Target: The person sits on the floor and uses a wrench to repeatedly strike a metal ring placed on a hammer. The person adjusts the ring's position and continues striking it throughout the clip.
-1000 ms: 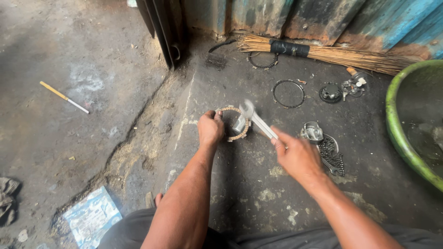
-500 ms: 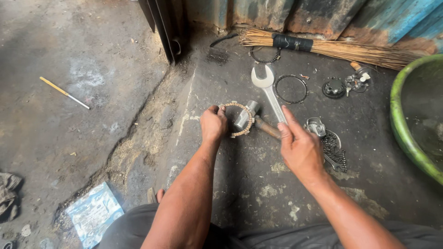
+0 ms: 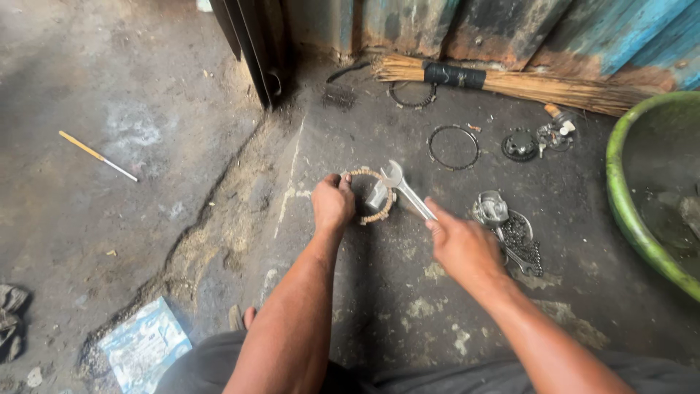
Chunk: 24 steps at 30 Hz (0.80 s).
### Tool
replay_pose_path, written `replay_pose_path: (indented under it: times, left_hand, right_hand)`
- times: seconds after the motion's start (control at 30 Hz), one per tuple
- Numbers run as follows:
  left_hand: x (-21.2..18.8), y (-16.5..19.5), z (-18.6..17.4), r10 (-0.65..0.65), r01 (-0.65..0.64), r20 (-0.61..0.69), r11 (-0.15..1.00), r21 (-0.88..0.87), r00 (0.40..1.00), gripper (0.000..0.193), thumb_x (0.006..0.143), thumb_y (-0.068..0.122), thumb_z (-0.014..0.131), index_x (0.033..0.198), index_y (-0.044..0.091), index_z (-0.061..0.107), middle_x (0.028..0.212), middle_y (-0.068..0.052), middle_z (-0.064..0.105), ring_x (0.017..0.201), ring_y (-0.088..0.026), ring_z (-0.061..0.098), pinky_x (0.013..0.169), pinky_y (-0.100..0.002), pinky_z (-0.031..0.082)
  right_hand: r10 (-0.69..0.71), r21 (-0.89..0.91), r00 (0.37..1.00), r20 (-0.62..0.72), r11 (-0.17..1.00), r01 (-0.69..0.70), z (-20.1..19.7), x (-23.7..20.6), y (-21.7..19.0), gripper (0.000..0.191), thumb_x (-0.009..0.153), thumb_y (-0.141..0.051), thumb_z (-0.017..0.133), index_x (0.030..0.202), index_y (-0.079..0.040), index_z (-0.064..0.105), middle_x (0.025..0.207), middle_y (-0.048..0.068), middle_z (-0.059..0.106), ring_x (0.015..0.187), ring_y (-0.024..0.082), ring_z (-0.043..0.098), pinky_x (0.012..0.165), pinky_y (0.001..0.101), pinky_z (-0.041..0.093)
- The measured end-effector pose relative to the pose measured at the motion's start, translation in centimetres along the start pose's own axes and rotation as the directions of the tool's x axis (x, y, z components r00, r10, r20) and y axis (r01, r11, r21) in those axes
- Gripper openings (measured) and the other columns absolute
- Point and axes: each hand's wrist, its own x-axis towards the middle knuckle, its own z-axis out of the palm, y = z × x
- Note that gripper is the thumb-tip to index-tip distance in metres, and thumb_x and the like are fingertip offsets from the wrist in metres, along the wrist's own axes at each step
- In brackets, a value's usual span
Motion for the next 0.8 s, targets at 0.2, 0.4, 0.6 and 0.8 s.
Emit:
replay_pose_path:
  times: [0.2,0.4,0.6,0.8]
  left_hand:
    - [0.1,0.0,-0.1,-0.034,0.035,0.019,0.999,-0.026,0.999,0.037,0.096,0.031,0.063,0.118,0.002,0.070,0.111,-0.028,0.071,0.112,-0.041,0.068,0.098,-0.046,0.051]
    - [0.1,0.1,-0.2,-0.004,0.004,0.035,1.000,0.013,0.999,0.036,0.096,0.031,0.063,0.114,0.001,0.073,0.108,-0.029,0.071,0.109,-0.043,0.067,0.097,-0.047,0.051]
    - [-0.1,0.2,-0.3,0.000,0.000,0.033,1.000,0.002,0.999,0.035,0.096,0.031,0.062,0.112,0.003,0.074,0.105,-0.027,0.073,0.107,-0.042,0.070,0.096,-0.046,0.053]
    - [0.0,0.1,-0.2,0.017,-0.017,0.007,1.000,0.007,1.000,0.035,0.094,0.031,0.067,0.114,0.003,0.073,0.108,-0.027,0.071,0.110,-0.042,0.067,0.097,-0.047,0.051]
  right_hand:
    - [0.146,0.172,0.989,0.012,0.974,-0.146,0.4,0.0,0.7,0.051,0.105,-0.035,0.052,0.155,-0.025,0.049,0.053,0.010,0.064,0.038,0.021,0.054,0.036,0.0371,0.046]
    - [0.075,0.312,0.996,-0.041,0.948,-0.059,1.0,0.2,1.4,0.050,0.100,-0.027,0.048,0.150,-0.023,0.049,0.077,-0.005,0.073,0.035,0.012,0.058,0.030,0.0270,0.048]
    - [0.024,-0.084,0.994,0.102,0.996,-0.016,0.7,0.1,0.6,0.045,0.101,-0.037,0.060,0.145,-0.031,0.058,0.053,0.008,0.064,0.041,0.018,0.055,0.043,0.0335,0.041]
    - [0.021,0.246,0.976,-0.218,0.969,0.035,-0.6,0.2,-0.2,0.050,0.104,-0.028,0.055,0.153,-0.021,0.049,0.057,0.001,0.061,0.039,0.011,0.053,0.031,0.0291,0.040]
